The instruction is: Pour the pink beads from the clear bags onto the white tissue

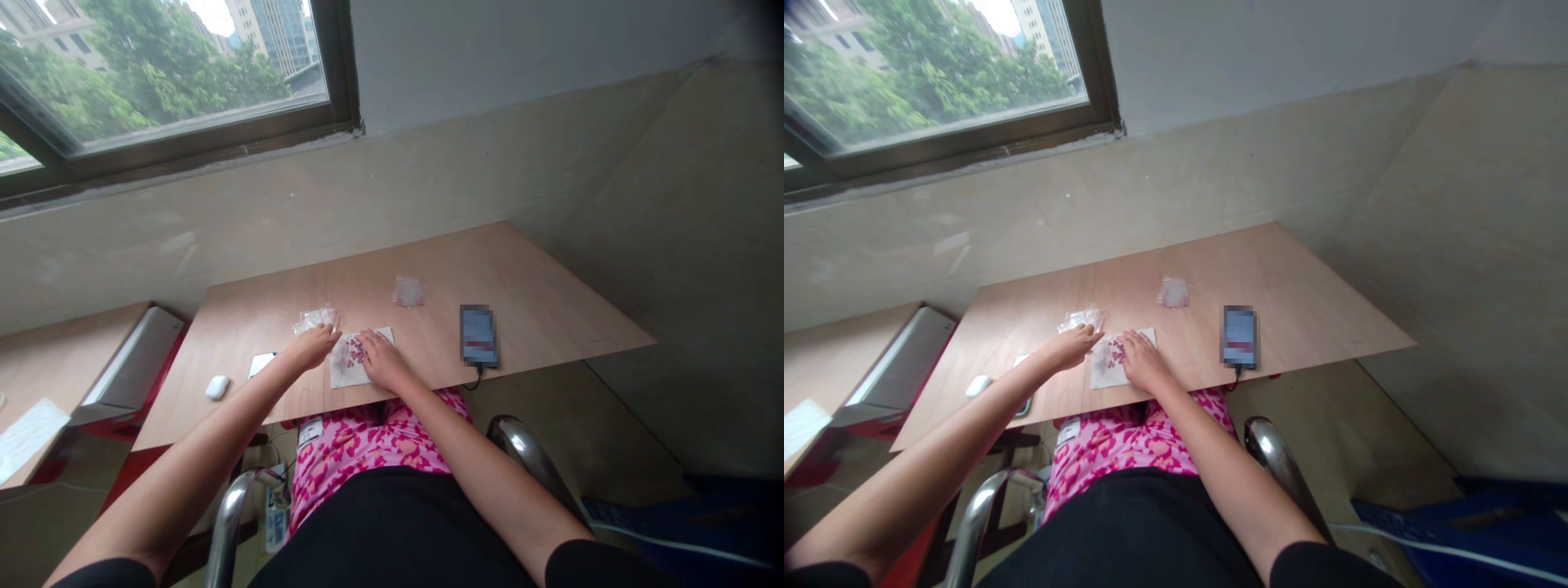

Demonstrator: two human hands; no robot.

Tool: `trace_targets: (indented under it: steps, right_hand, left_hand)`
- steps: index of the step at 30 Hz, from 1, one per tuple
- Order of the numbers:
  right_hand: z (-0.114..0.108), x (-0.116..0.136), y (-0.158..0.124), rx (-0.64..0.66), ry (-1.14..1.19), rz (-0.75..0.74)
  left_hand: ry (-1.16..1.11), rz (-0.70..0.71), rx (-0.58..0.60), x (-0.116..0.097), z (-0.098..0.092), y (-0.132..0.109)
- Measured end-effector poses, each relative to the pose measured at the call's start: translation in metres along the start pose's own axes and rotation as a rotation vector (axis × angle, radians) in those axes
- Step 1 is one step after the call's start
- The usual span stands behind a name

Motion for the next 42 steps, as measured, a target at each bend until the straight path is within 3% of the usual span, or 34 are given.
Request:
trace_targets:
  steps: [13,42]
  right_hand:
    - [0.000,-0.001,0.000,-0.023,0.011,-0.007]
    - [-0.004,0.002,-0.001,-0.043,0.018,0.002]
  left_hand:
    - [0.005,-0.022,0.006,-0.002,-0.005,0.000]
    - [-0.033,-0.026,-0.013,0.000,0.004,0.000]
Point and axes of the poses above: each hand's wrist, its own y-axis towards the middle knuckle, its own z-axis out of the palm, x = y × z, the point moved 3 cm from there along y, towards the middle knuckle, and after that the axes turned 7 degrees about -z, right-handed, at the moved point
